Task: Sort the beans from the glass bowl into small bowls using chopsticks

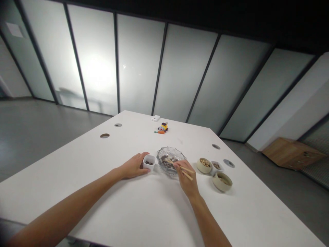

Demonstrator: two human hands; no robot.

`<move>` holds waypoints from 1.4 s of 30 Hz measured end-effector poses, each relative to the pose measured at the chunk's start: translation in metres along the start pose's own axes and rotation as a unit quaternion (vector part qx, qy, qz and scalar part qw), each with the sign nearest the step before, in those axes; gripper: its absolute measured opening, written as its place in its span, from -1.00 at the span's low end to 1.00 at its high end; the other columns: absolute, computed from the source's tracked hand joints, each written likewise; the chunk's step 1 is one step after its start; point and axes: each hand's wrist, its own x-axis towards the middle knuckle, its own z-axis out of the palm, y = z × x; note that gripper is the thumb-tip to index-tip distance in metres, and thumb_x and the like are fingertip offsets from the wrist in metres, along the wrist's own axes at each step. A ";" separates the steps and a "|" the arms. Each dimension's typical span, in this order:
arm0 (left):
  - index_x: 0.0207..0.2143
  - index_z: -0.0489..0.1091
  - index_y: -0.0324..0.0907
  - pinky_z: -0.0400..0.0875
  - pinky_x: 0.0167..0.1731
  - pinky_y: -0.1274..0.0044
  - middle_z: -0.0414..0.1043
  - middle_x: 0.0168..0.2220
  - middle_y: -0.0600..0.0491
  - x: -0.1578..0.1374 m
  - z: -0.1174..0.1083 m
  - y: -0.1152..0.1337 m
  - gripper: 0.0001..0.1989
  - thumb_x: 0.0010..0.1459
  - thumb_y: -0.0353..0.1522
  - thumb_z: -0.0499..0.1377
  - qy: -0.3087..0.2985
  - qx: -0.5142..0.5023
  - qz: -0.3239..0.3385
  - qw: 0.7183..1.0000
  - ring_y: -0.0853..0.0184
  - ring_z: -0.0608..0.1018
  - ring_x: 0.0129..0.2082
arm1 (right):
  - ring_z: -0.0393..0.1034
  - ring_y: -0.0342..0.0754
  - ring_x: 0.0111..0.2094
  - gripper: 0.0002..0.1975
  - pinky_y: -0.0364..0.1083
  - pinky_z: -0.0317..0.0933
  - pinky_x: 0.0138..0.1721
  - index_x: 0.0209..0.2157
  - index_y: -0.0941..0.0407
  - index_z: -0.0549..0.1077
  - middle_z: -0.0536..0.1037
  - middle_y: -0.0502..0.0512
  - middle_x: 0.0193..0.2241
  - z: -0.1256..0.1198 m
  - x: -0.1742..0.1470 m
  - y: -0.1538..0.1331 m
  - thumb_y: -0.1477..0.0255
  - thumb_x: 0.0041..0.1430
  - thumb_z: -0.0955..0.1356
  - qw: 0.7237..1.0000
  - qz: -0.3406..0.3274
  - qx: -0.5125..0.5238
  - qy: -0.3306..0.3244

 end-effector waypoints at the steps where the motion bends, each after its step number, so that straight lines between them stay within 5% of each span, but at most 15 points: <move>1: 0.42 0.28 -0.05 0.48 0.24 0.10 0.57 0.21 -0.20 0.000 0.000 0.000 -0.22 0.25 -0.04 0.37 -0.001 0.000 0.001 1.000 -0.16 0.59 0.24 | 0.57 0.10 -0.26 -0.56 0.06 0.52 -0.19 -0.25 0.03 0.72 0.67 0.16 -0.30 0.000 0.000 0.001 0.04 0.56 0.39 1.000 -0.001 0.003 -0.005; 27: 0.44 0.27 -0.10 0.47 0.25 0.11 0.56 0.26 -0.22 0.002 0.002 -0.001 -0.20 0.25 -0.06 0.38 0.001 0.006 0.005 1.000 -0.16 0.58 0.26 | 0.59 0.11 -0.24 -0.53 0.05 0.53 -0.21 -0.27 0.03 0.72 0.70 0.18 -0.29 0.002 -0.001 0.003 -0.03 0.51 0.41 0.999 0.015 0.027 -0.025; 36: 0.42 0.30 -0.08 0.47 0.24 0.12 0.57 0.23 -0.21 0.003 0.000 0.002 -0.21 0.23 -0.07 0.40 -0.003 0.003 0.003 1.000 -0.16 0.59 0.23 | 0.60 0.13 -0.24 -0.53 0.08 0.52 -0.20 -0.29 0.00 0.71 0.71 0.17 -0.28 -0.010 0.005 -0.011 -0.04 0.53 0.38 0.997 0.014 0.011 0.069; 42: 0.41 0.31 -0.07 0.50 0.21 0.13 0.59 0.20 -0.20 0.002 -0.002 0.003 -0.22 0.22 -0.08 0.39 -0.002 0.010 -0.003 1.000 -0.17 0.61 0.21 | 0.63 0.13 -0.26 -0.55 0.06 0.55 -0.22 -0.29 0.00 0.69 0.71 0.16 -0.32 -0.006 0.005 -0.022 -0.04 0.51 0.41 0.996 0.009 0.067 0.049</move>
